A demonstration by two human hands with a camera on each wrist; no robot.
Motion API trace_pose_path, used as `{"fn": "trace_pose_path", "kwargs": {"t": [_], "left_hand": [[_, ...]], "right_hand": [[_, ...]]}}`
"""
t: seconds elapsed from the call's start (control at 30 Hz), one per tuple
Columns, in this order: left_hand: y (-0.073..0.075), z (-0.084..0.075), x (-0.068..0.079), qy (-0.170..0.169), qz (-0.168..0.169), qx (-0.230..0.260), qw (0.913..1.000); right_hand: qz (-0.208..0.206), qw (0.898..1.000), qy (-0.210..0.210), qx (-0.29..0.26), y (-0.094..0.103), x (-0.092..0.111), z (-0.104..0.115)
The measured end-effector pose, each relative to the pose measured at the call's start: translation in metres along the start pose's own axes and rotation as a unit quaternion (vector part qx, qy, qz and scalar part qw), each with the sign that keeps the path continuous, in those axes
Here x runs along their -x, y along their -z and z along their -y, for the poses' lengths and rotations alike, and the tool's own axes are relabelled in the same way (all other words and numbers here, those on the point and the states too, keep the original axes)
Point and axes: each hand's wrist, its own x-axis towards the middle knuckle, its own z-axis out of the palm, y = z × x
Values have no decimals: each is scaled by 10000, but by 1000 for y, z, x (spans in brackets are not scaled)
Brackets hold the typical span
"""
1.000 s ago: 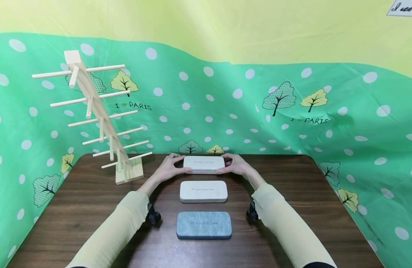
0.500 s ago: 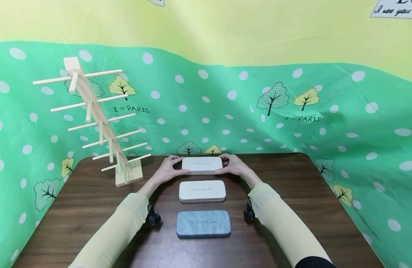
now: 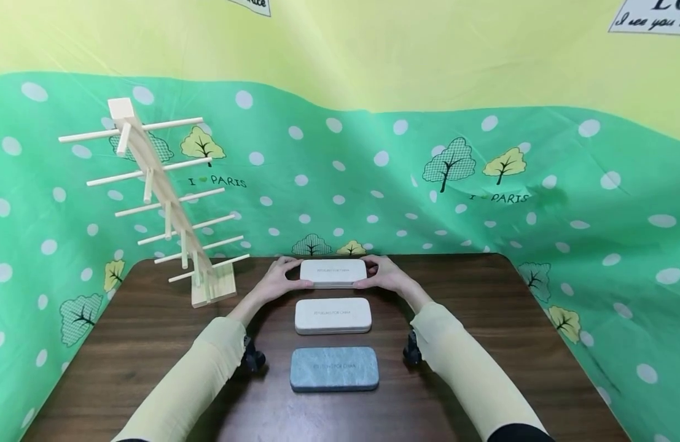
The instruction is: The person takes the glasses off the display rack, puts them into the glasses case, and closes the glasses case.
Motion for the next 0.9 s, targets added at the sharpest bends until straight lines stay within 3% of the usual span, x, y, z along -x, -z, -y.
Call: {"fn": "trace_pose_path", "kwargs": {"t": [0.37,0.67,0.9], "left_hand": [[4,-2,5,3,110,144,9998],[17,-11,20,-105,254,162,9995],[28,-21,36,-504,88,-436,9977]], "right_hand": [[183,9997,121,-69,6,9,1],[193,9989,404,-96,13,24,4],[-124,9959,714,540,14,40,9]]}}
